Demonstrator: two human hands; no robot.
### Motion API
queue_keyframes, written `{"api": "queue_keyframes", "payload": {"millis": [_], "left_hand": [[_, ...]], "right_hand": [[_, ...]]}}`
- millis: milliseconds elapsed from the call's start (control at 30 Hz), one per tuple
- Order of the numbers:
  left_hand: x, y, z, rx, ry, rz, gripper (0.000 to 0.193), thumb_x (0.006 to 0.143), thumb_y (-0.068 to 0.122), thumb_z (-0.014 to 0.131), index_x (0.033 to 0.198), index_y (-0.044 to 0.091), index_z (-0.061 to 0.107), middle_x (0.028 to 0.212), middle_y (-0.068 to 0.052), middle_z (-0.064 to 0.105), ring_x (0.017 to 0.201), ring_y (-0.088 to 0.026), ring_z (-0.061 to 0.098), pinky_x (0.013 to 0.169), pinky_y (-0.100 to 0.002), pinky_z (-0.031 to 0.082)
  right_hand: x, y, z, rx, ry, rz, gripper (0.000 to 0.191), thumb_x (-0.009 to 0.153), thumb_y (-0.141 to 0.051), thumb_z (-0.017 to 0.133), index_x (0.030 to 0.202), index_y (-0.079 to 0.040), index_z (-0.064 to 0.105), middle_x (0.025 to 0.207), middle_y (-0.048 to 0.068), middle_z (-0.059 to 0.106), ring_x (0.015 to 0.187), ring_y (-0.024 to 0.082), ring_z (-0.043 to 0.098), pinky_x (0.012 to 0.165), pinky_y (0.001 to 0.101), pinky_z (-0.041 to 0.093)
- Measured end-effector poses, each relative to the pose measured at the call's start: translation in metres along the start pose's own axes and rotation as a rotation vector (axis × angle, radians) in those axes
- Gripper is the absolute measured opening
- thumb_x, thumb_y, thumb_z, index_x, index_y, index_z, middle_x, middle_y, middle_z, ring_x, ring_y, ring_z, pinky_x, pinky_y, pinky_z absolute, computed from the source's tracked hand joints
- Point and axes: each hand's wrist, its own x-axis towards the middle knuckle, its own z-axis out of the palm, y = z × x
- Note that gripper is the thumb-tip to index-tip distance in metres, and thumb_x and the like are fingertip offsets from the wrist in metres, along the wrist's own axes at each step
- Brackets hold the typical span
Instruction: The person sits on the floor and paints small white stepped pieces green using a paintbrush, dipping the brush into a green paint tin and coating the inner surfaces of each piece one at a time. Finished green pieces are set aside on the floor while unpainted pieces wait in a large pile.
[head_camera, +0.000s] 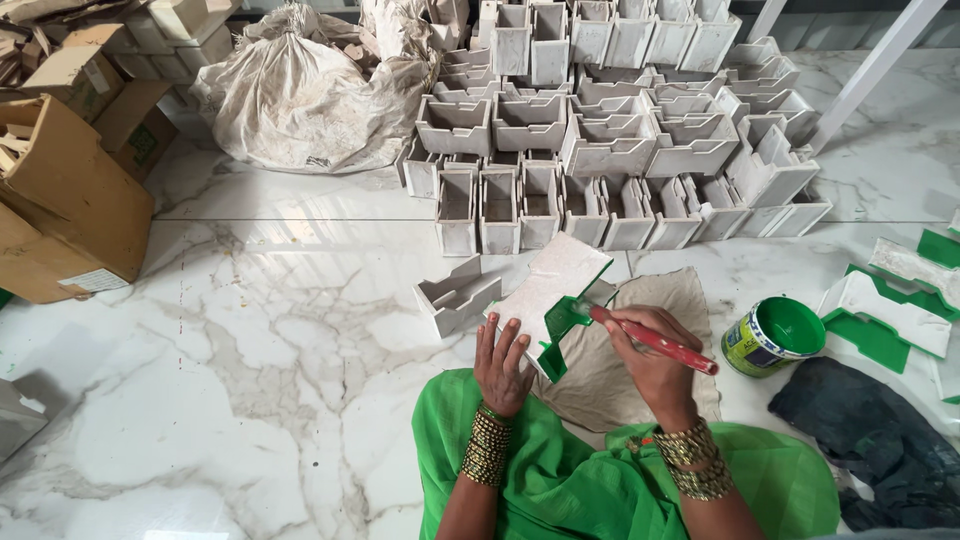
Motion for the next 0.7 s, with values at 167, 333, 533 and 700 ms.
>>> {"api": "queue_keyframes", "payload": {"millis": [167, 333, 533, 700], "left_hand": [[0.000, 0.000, 0.003, 0.008, -0.008, -0.011, 0.074, 0.074, 0.012, 0.083, 0.138, 0.014, 0.046, 0.150, -0.014, 0.054, 0.145, -0.045, 0.045, 0.120, -0.064, 0.037], [0.002, 0.003, 0.003, 0.000, 0.007, -0.004, 0.072, 0.078, 0.011, 0.083, 0.139, 0.014, 0.045, 0.152, -0.014, 0.052, 0.146, -0.045, 0.044, 0.120, -0.063, 0.037], [0.005, 0.003, -0.002, -0.026, 0.016, -0.004, 0.075, 0.074, 0.009, 0.082, 0.138, 0.013, 0.045, 0.151, -0.015, 0.052, 0.145, -0.046, 0.044, 0.119, -0.064, 0.037], [0.002, 0.002, 0.001, -0.005, 0.016, -0.007, 0.076, 0.074, 0.007, 0.083, 0.139, 0.013, 0.045, 0.151, -0.015, 0.052, 0.146, -0.046, 0.045, 0.120, -0.064, 0.038]], "right_hand": [[-0.016, -0.023, -0.052, -0.114, -0.028, 0.072, 0.018, 0.081, -0.001, 0.082, 0.097, -0.002, 0.074, 0.094, 0.009, 0.075, 0.085, 0.019, 0.072, 0.077, 0.0302, 0.056], [-0.023, -0.038, -0.075, -0.122, 0.024, 0.065, 0.019, 0.083, 0.000, 0.081, 0.101, -0.001, 0.072, 0.099, 0.009, 0.075, 0.090, 0.019, 0.073, 0.082, 0.0302, 0.058], [-0.004, -0.006, -0.027, 0.008, 0.050, 0.014, 0.022, 0.083, 0.001, 0.081, 0.103, 0.000, 0.073, 0.104, 0.011, 0.076, 0.094, 0.020, 0.073, 0.083, 0.0297, 0.058], [-0.002, 0.017, 0.009, 0.110, 0.043, 0.033, 0.022, 0.084, 0.001, 0.081, 0.105, 0.000, 0.074, 0.105, 0.010, 0.076, 0.094, 0.019, 0.073, 0.083, 0.0289, 0.058]]}}
